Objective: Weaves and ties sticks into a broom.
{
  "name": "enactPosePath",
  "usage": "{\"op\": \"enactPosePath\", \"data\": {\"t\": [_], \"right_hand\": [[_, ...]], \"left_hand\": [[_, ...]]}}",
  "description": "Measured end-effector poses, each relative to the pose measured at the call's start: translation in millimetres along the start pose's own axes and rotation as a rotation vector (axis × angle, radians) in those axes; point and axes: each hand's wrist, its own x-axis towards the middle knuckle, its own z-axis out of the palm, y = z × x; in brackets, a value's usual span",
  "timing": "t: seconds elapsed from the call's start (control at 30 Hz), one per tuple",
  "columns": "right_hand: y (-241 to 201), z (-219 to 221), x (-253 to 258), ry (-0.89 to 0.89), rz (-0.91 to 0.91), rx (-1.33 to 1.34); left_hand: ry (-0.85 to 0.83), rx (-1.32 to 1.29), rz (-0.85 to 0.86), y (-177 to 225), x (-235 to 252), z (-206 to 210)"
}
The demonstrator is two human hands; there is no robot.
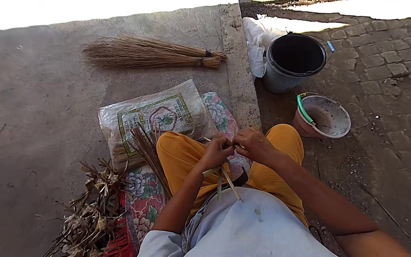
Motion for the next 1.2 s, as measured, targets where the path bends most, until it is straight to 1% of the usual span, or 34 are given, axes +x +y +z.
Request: {"op": "enactPosePath", "data": {"t": [0.1, 0.23, 0.33, 0.43, 0.5, 0.57, 0.63, 0.7, 0.8, 0.9, 0.97, 1.07, 1.13, 1.2], "right_hand": [[12, 7, 2, 0.024, -0.098, 0.02], [25, 9, 6, 0.126, -0.193, 0.009], [24, 4, 9, 0.094, -0.167, 0.051], [23, -10, 8, -0.007, -0.078, 0.264], [29, -15, 8, -0.072, -0.034, 0.432], [36, -12, 6, -0.109, -0.016, 0.529], [38, -8, 3, -0.14, 0.005, 0.523], [33, -5, 2, -0.117, -0.017, 0.457], [23, -2, 2, -0.016, -0.051, 0.344], [21, 4, 0, 0.04, -0.073, 0.377], [22, 9, -4, 0.019, -0.085, 0.487], [25, 21, -11, -0.042, -0.076, 0.608], [29, 29, -12, -0.077, -0.033, 0.639], [34, 31, -8, -0.152, 0.044, 0.625]], "left_hand": [[-0.055, 0.035, 0.007, -3, 2, -6], [-0.249, 0.228, 0.089, 0, 0, -18], [-0.305, 0.291, 0.13, -2, 0, -24], [-0.331, 0.247, 0.187, -5, 1, -25], [-0.34, 0.186, 0.245, -9, 4, -24], [-0.34, 0.125, 0.29, -15, 8, -22], [-0.322, 0.08, 0.295, -19, 10, -18], [-0.258, 0.082, 0.261, -19, 10, -12], [-0.141, 0.24, 0.239, -18, 11, -8], [-0.123, 0.45, 0.308, -15, 8, -8], [-0.17, 0.512, 0.347, -19, 4, -7], [-0.257, 0.57, 0.349, -27, 0, -7], [-0.26, 0.624, 0.325, -35, 2, -7], [-0.221, 0.692, 0.292, -41, 8, -7]]}}
